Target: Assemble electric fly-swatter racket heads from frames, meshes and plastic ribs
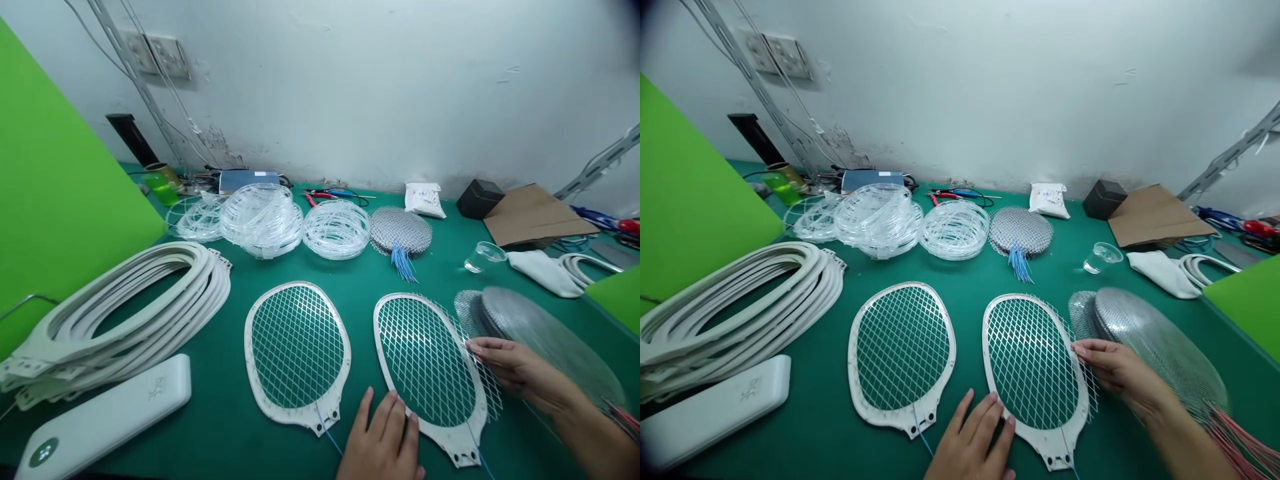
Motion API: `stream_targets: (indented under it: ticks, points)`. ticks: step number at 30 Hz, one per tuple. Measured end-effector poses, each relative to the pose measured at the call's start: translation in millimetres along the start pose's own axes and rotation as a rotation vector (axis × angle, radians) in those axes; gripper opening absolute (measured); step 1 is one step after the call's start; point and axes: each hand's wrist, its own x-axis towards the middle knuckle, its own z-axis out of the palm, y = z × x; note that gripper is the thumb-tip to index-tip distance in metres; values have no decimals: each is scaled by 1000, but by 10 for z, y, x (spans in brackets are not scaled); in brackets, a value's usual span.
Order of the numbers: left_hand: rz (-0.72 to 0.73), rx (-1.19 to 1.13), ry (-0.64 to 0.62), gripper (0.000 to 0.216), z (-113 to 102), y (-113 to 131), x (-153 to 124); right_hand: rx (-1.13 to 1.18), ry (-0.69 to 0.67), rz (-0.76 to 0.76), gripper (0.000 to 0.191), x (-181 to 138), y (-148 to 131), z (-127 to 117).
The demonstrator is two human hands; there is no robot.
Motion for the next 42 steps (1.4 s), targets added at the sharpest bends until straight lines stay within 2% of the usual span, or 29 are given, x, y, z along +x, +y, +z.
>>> stream_targets:
  ticks: [7, 14, 18, 24, 28, 31, 35, 40, 42]
  points:
    - [21, -9, -55, 39, 35, -15, -49, 3, 31, 11, 40, 1, 103, -67]
    - [89, 61, -34, 36, -36, -25, -5, -103, 47, -26, 43, -18, 39, 60]
    - [65, 57, -11, 31, -71, -13, 5, -211, 115, -37, 44, -44, -12, 119]
    - [65, 45, -93, 30, -101, -9, 0, -404, 229, -85, 41, -56, -26, 202]
    - [45, 37, -111, 29, -141, -5, 28, -461, 247, -213, 34, -41, 0, 246]
    - [60, -22, -222, 35, -213, -24, 62, -500, 274, -265, 29, -13, 25, 263]
    - [76, -110, -358, 42, -306, -55, 94, -564, 385, -295, 33, 2, 56, 291]
    - [25, -165, -400, 42, -327, -26, 96, -754, 562, -314, 30, -107, 94, 451]
    - [12, -177, -405, 41, -325, -7, 96, -938, 685, -365, 28, -170, 126, 566]
